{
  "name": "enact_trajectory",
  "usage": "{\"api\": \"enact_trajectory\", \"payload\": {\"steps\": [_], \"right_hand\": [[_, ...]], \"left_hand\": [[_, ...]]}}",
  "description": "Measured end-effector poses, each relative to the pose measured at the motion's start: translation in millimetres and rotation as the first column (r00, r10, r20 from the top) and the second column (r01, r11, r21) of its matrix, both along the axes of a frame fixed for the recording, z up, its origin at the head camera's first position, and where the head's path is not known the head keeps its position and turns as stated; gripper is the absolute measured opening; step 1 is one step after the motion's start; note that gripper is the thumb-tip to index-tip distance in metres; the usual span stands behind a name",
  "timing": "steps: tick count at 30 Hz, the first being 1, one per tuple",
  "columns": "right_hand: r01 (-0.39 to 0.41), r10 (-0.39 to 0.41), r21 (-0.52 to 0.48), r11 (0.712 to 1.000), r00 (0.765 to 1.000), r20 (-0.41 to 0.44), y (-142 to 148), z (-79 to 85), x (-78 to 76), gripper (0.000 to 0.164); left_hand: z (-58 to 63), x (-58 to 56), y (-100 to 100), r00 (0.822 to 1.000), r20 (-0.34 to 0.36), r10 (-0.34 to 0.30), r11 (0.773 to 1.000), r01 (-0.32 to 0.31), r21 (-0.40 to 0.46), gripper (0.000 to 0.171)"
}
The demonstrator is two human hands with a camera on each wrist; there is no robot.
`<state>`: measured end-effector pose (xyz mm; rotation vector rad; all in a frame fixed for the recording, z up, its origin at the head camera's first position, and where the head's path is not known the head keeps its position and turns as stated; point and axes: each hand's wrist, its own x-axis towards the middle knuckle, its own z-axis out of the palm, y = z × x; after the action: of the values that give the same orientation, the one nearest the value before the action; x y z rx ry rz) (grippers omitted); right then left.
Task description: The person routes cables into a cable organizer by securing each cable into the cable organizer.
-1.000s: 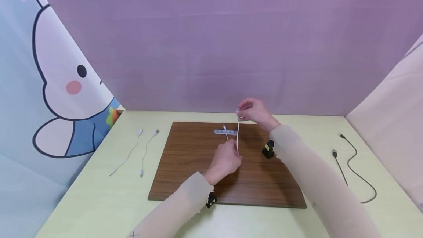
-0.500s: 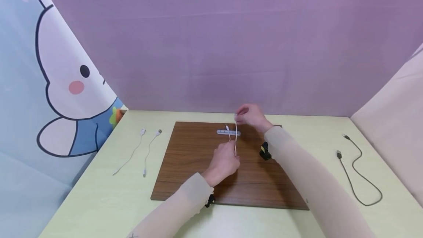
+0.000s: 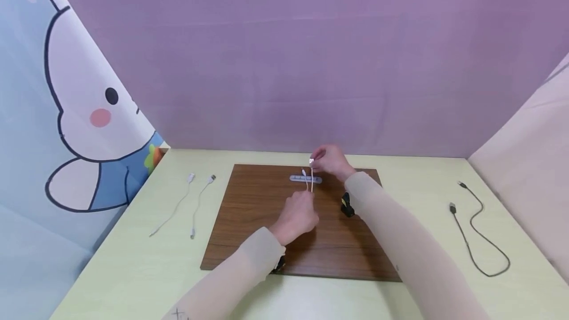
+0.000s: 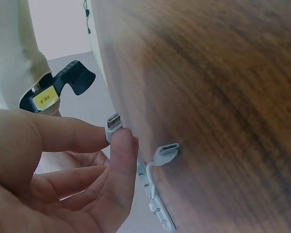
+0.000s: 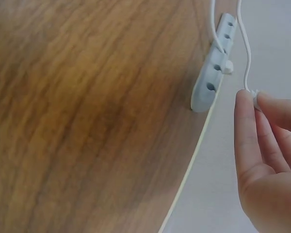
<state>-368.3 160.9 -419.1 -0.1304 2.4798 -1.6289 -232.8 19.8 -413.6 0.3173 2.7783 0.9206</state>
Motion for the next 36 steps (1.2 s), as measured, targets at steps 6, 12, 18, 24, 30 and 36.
{"api": "enact_trajectory", "payload": {"steps": [6,12,18,24,30,36], "right_hand": [[-0.029,0.029,0.033,0.999,1.000,0.002,-9.6,-3.6,-3.6,0.024],[-0.021,0.023,0.087,0.996,1.000,-0.019,-12.1,-7.4,-5.9,0.021],[-0.025,0.028,0.119,0.993,0.999,-0.029,-14.9,-13.0,-6.5,0.018],[-0.011,0.018,0.173,0.985,0.999,-0.038,-16.4,-15.3,-7.3,0.015],[0.003,0.006,0.199,0.980,0.999,-0.044,-13.7,-15.0,-4.3,0.013],[-0.004,0.017,0.231,0.973,0.998,-0.053,-14.3,-13.7,-0.9,0.012]], "left_hand": [[-2.9,-3.0,-5.5,0.997,0.071,0.040,0.999,-0.042,0.023,0.014],[-4.9,-5.6,-6.9,0.996,0.072,0.045,0.999,-0.047,0.023,0.010],[-8.1,-4.5,-7.4,0.997,0.068,0.038,0.999,-0.036,-0.026,0.010],[-5.5,-5.3,-7.7,0.998,0.063,0.027,0.999,-0.024,-0.039,0.012],[-4.6,-2.7,-5.1,1.000,0.028,-0.004,0.993,0.008,-0.121,0.008],[-4.2,-1.1,-1.5,0.999,0.030,-0.015,0.985,0.020,-0.174,0.009]]}}
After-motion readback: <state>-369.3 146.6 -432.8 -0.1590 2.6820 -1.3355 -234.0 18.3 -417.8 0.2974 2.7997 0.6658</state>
